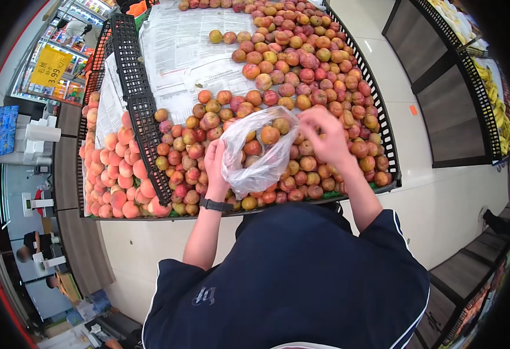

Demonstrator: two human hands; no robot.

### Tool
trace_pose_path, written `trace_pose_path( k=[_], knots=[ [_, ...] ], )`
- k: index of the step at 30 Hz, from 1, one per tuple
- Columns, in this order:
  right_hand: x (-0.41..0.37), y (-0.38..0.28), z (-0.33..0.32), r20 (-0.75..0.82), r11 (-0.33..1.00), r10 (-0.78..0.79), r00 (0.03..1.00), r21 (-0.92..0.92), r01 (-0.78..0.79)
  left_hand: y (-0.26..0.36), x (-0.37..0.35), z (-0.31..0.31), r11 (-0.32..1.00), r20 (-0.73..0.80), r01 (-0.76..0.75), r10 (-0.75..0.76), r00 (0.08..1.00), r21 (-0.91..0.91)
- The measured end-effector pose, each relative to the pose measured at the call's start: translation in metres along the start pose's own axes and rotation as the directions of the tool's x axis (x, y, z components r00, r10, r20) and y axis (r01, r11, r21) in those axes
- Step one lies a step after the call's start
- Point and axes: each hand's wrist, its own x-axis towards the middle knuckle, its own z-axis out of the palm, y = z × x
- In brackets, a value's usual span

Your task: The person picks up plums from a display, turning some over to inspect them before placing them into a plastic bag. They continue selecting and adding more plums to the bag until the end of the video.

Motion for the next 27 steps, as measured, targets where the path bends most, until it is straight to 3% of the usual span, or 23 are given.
trace_pose_path(
  k=[2,3,6,10,11,14,15,16,18,22,27],
  knots=[
    [0.018,0.01,-0.016,-0.084,0.932,0.005,0.996,-0.362,-0.035,-0.004,-0.008,0.002,1.0,-0.051,-0.022,0.023,0.998,0.019],
    [0.022,0.022,-0.02,-0.06,0.895,0.058,0.997,-0.438,-0.078,-0.007,-0.009,-0.002,0.999,-0.059,-0.028,0.031,0.998,0.046],
    [0.018,0.045,-0.019,0.087,0.697,0.104,0.991,-0.717,-0.01,-0.018,-0.007,-0.016,0.998,-0.086,-0.031,0.036,0.996,0.052],
    [0.02,0.053,-0.017,0.076,0.74,0.234,0.969,-0.661,-0.126,-0.021,-0.008,-0.015,0.999,-0.137,-0.036,0.036,0.99,0.001],
    [0.02,0.051,-0.019,0.036,0.749,0.2,0.979,-0.65,-0.129,-0.02,-0.008,-0.015,0.999,-0.139,-0.034,0.032,0.99,-0.01],
    [0.026,0.057,-0.024,-0.077,0.953,0.171,0.982,-0.24,-0.185,-0.019,-0.007,-0.022,1.0,-0.095,0.002,0.0,0.995,0.012],
    [0.031,0.041,-0.02,-0.03,0.889,0.372,0.928,0.298,-0.347,-0.021,-0.006,-0.028,1.0,-0.084,0.021,-0.019,0.996,0.015],
    [0.038,0.029,-0.02,0.085,0.765,0.363,0.928,0.542,-0.349,-0.021,-0.005,-0.026,1.0,-0.086,0.011,-0.01,0.996,0.015],
    [0.05,0.011,-0.016,0.292,0.331,0.252,0.923,0.87,-0.366,-0.022,-0.005,-0.022,1.0,-0.095,-0.006,0.008,0.995,0.017],
    [0.055,-0.001,0.018,0.449,-0.097,0.131,0.884,0.893,-0.439,-0.019,-0.004,-0.023,1.0,-0.094,0.003,-0.002,0.996,0.016],
    [0.031,0.02,0.039,0.587,-0.197,0.057,0.807,0.799,-0.568,-0.023,-0.004,-0.027,0.998,-0.115,-0.001,0.008,0.993,0.058]
  ],
)
